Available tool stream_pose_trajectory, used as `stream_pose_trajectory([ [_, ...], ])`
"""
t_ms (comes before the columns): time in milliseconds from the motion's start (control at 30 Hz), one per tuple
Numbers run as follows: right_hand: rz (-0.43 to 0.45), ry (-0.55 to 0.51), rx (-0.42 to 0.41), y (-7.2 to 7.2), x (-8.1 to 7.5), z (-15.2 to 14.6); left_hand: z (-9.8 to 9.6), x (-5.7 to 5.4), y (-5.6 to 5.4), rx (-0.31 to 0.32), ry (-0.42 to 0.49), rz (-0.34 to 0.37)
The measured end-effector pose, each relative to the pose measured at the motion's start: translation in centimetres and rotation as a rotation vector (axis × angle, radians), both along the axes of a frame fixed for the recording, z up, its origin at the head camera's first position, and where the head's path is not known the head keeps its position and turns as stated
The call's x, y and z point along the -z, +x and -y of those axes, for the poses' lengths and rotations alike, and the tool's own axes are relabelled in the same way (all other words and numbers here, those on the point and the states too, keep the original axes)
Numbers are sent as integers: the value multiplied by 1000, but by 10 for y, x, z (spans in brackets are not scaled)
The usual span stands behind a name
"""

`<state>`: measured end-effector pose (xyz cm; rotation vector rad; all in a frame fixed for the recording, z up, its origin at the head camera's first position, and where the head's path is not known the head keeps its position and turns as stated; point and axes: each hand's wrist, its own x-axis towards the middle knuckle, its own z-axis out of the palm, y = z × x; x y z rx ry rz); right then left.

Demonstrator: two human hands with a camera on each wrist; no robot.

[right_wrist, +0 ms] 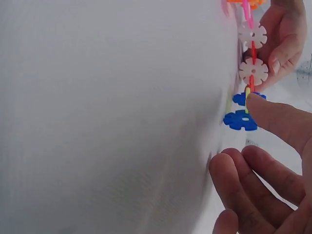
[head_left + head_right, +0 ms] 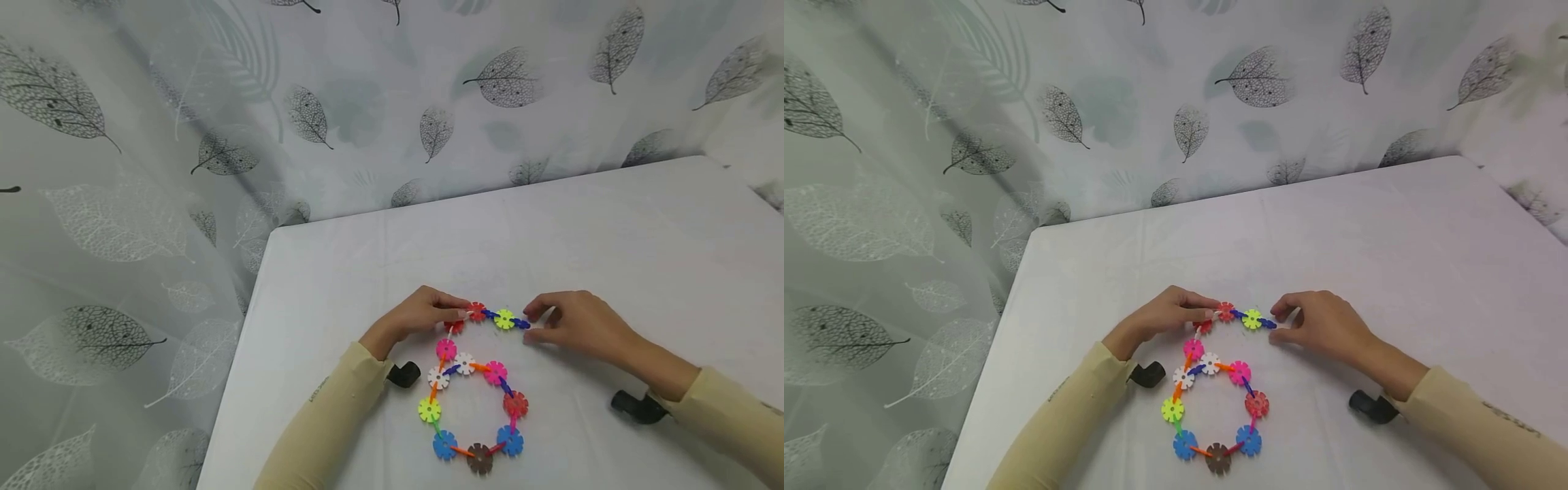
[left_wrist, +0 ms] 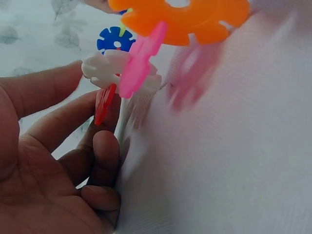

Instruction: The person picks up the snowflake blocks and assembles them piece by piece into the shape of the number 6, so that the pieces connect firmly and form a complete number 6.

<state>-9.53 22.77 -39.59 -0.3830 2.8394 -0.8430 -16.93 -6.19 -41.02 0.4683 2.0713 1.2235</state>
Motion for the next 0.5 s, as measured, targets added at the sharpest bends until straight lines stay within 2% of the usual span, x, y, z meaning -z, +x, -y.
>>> stream_pose_trajectory([
  [500, -8, -25, 31, -2, -8, -15, 5, -3, -2, -29, -46, -38],
])
